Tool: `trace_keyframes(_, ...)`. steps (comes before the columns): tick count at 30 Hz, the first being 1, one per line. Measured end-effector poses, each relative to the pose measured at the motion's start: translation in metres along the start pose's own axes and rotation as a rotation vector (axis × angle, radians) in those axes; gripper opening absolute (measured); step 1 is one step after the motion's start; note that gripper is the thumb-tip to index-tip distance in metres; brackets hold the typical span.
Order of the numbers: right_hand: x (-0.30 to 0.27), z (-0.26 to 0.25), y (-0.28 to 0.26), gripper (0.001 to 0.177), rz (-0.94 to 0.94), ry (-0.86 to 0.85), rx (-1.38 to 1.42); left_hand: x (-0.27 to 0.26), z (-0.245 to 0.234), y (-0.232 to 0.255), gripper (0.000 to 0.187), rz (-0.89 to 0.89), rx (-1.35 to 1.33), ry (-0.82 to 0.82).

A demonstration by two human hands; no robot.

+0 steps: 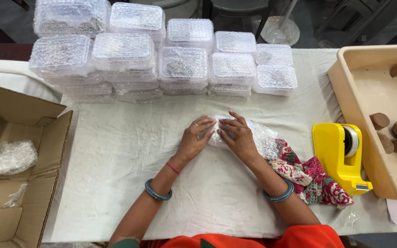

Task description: The person wraps a small plastic container in bubble wrap and secures it with tape. They then pick up a decorative wooden block, wipe it with a cloth, place it inside a plastic container, and wrap the container in bubble wrap.

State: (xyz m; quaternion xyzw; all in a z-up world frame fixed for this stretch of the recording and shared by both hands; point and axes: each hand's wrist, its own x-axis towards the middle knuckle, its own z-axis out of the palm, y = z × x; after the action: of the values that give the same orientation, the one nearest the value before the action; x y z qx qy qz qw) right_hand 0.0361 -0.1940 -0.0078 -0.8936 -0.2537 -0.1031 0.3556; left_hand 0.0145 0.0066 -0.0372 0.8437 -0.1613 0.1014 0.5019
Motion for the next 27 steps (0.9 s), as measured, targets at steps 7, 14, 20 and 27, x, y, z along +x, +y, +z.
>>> trace_keyframes(7,0.001,-0.007,-0.004,0.02,0.046,-0.009,0.069,-0.001,0.001,0.015,0.032,-0.005,0.04,0.048)
trace_keyframes(14,-0.007,-0.036,-0.005,0.026,0.076,0.061,0.095,0.012,-0.009,0.029,0.03,0.028,0.399,-0.089)
trace_keyframes(20,-0.026,-0.029,-0.014,0.036,-0.12,-0.125,-0.253,0.016,-0.007,0.025,0.029,0.003,0.487,-0.139)
trace_keyframes(27,-0.029,-0.017,-0.015,0.05,-0.153,-0.199,-0.331,0.014,-0.013,0.022,0.028,0.072,0.505,-0.096)
